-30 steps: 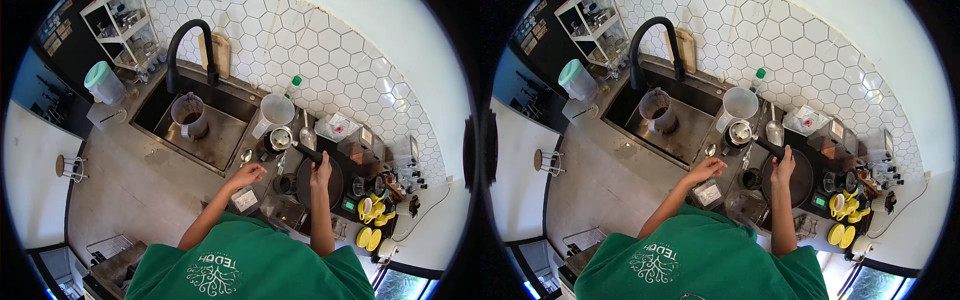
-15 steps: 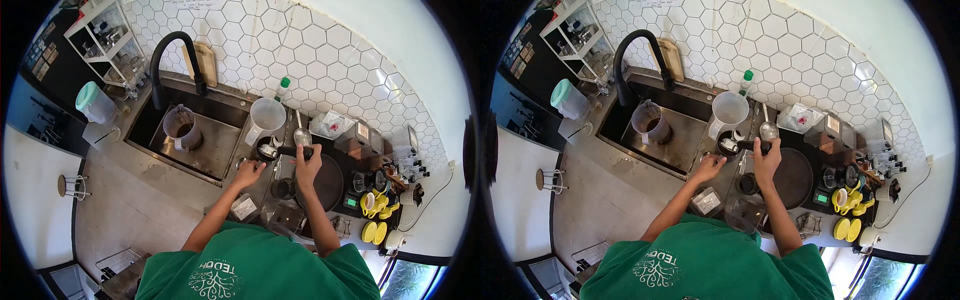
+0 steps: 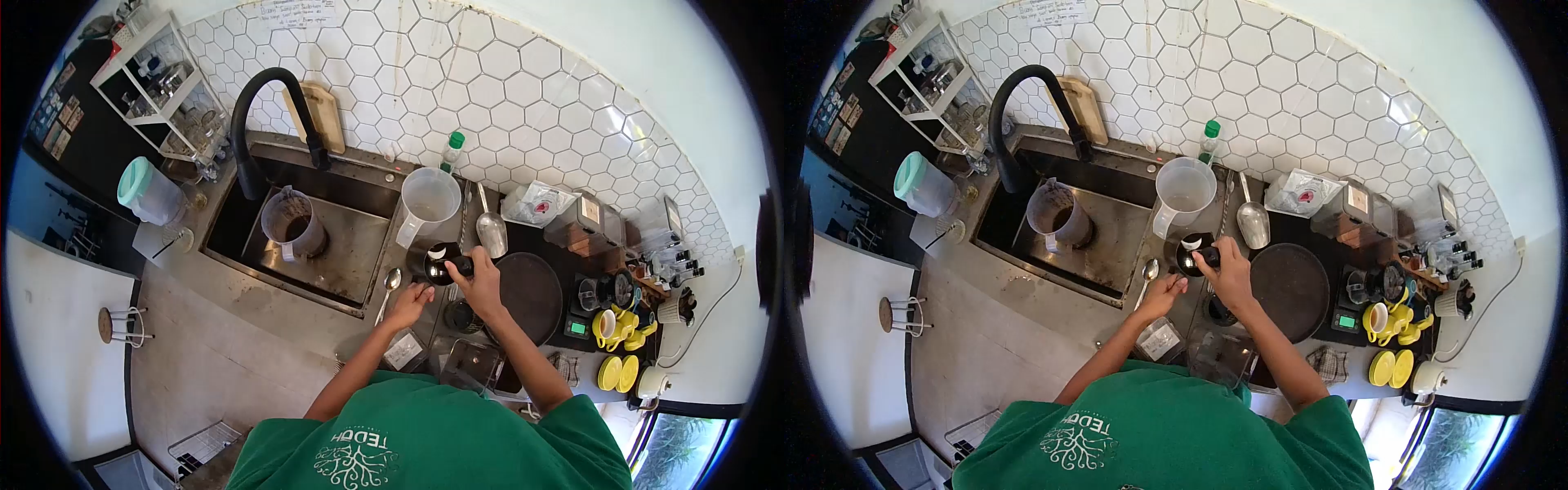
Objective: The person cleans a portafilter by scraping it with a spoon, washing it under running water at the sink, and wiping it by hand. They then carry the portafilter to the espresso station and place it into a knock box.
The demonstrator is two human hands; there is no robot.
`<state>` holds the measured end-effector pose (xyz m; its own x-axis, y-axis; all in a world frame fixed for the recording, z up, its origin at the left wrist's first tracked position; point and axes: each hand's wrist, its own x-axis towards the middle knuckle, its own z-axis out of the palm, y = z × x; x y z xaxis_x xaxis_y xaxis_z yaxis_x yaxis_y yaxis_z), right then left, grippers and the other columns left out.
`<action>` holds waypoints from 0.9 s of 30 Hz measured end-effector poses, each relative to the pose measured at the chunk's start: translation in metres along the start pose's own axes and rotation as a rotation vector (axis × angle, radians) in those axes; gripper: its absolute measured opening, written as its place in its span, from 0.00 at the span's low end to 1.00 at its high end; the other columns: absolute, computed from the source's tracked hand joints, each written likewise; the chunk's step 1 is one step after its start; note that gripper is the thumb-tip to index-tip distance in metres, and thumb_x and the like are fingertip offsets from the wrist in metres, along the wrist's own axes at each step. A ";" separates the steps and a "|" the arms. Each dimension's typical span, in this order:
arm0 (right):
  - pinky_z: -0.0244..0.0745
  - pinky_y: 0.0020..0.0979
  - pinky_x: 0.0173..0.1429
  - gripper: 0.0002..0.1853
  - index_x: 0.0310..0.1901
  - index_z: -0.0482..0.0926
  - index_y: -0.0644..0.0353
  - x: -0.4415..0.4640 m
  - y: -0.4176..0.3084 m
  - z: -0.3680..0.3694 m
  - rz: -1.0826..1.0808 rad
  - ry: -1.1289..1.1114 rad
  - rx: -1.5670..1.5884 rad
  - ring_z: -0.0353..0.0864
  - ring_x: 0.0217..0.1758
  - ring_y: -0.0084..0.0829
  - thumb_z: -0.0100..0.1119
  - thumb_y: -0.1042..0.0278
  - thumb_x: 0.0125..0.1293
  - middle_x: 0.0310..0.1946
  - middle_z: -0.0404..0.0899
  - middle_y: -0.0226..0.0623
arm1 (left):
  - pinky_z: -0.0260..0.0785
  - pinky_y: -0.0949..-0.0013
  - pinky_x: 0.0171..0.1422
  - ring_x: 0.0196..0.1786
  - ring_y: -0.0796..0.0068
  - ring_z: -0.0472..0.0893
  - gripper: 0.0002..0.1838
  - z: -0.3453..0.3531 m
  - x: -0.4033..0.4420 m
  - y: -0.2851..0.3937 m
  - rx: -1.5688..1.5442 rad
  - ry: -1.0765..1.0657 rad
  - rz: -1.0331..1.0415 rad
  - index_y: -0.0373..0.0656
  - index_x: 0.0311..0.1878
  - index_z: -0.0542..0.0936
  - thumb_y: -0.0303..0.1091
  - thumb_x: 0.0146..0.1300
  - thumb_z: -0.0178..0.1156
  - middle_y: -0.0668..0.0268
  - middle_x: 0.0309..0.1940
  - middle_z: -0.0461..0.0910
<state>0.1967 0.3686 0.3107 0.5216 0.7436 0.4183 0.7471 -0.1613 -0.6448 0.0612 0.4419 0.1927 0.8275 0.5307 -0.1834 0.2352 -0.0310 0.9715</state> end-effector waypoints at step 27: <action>0.72 0.40 0.41 0.21 0.48 0.68 0.65 -0.054 -0.036 -0.020 -0.378 -0.525 -0.331 0.73 0.37 0.47 0.57 0.73 0.50 0.40 0.63 0.45 | 0.58 0.65 0.32 0.29 0.64 0.65 0.15 -0.024 -0.051 0.038 0.252 0.252 0.239 0.37 0.25 0.70 0.38 0.63 0.49 0.60 0.19 0.67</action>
<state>0.1502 0.3217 0.3240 -0.0010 0.9873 0.1589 0.9660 0.0420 -0.2550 0.0151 0.4341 0.2423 0.7307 0.6729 0.1155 0.1948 -0.3676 0.9093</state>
